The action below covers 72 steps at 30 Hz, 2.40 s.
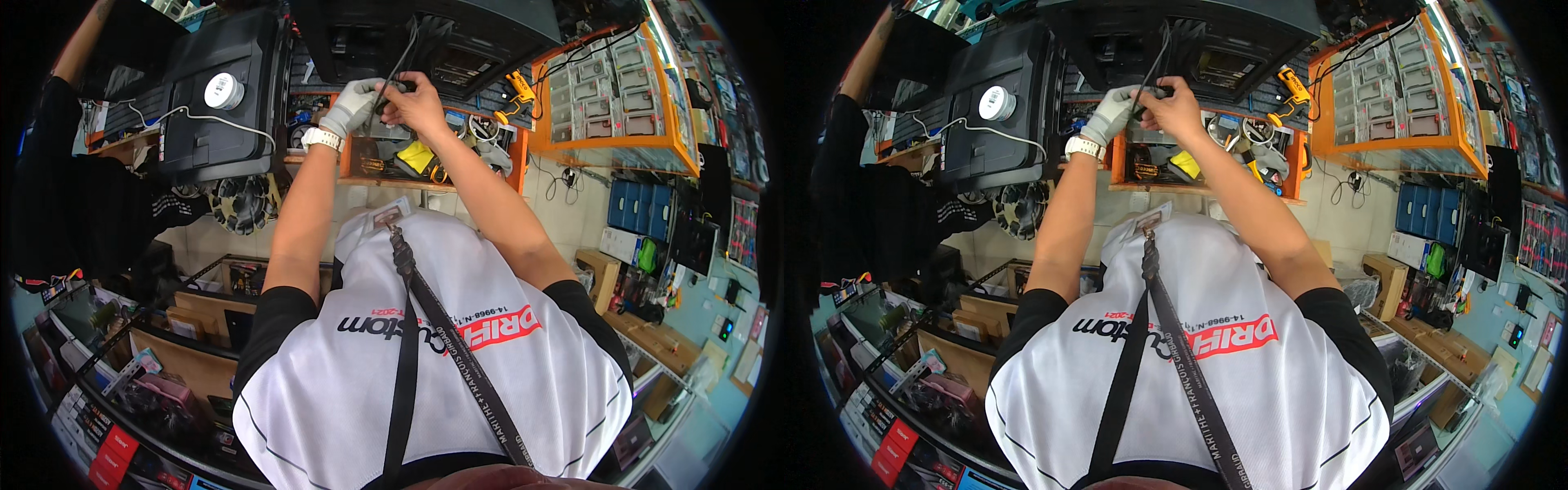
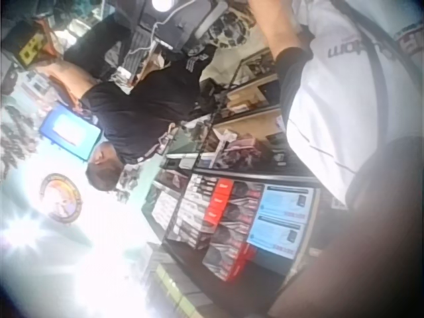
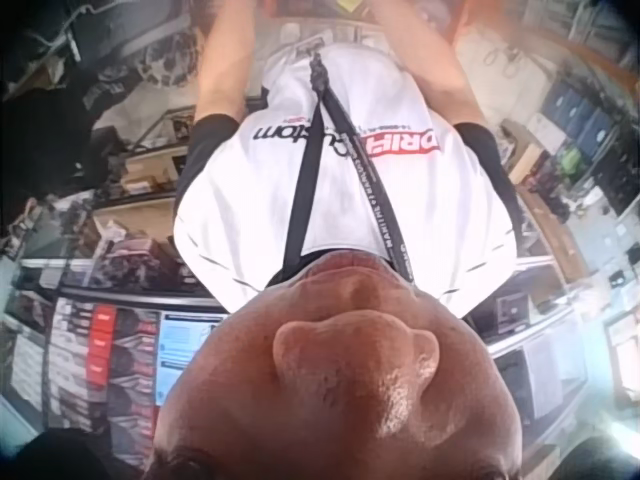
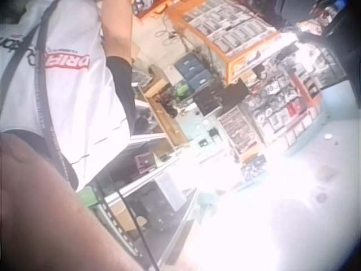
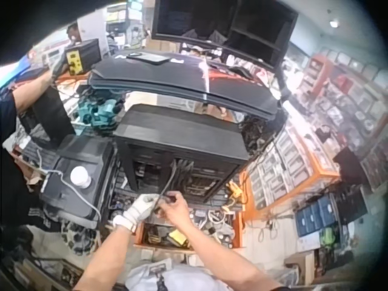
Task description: The person connects cables to a motherboard inside a computer case and wipes the side of the case with a yellow cloth.
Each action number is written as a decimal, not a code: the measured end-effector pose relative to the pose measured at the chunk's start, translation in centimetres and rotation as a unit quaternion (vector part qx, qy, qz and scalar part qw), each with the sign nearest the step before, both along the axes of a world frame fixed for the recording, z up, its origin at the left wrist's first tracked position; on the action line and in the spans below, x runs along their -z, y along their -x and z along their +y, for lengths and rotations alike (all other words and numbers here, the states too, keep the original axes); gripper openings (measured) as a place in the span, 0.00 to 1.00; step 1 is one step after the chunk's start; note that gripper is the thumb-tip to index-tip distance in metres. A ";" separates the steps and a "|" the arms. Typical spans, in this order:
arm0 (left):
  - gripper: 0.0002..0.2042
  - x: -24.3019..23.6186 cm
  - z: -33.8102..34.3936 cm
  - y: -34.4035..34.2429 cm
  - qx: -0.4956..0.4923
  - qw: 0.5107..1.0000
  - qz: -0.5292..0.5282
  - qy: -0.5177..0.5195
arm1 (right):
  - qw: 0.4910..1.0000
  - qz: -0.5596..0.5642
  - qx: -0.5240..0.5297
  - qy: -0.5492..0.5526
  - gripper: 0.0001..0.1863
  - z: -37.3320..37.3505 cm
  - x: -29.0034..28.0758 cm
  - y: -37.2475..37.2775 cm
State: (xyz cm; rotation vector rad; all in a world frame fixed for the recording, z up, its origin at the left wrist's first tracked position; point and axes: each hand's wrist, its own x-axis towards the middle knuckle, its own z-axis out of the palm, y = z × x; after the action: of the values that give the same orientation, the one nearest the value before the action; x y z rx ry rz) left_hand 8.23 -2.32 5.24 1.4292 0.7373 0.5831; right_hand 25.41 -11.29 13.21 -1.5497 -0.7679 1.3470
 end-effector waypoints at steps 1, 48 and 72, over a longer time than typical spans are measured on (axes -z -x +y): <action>0.16 0.7 0.1 -0.2 0.003 1.000 0.000 -0.001 | 1.000 0.000 0.003 -0.001 0.38 0.1 0.0 -0.2; 0.12 -9.7 -9.2 -0.7 -0.197 0.971 -0.065 0.121 | 0.968 -0.075 0.137 -0.195 0.04 2.2 1.3 -5.5; 0.18 2.6 -8.3 -10.3 -0.053 0.991 -0.024 0.123 | 0.976 -0.113 -0.143 0.115 0.35 -14.6 8.3 -13.7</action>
State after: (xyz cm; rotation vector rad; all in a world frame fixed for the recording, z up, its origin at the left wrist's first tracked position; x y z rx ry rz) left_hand 18.55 -10.63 2.68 1.1510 0.8217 0.5850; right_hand 39.15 -25.85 4.88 -1.8515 -1.0369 1.5282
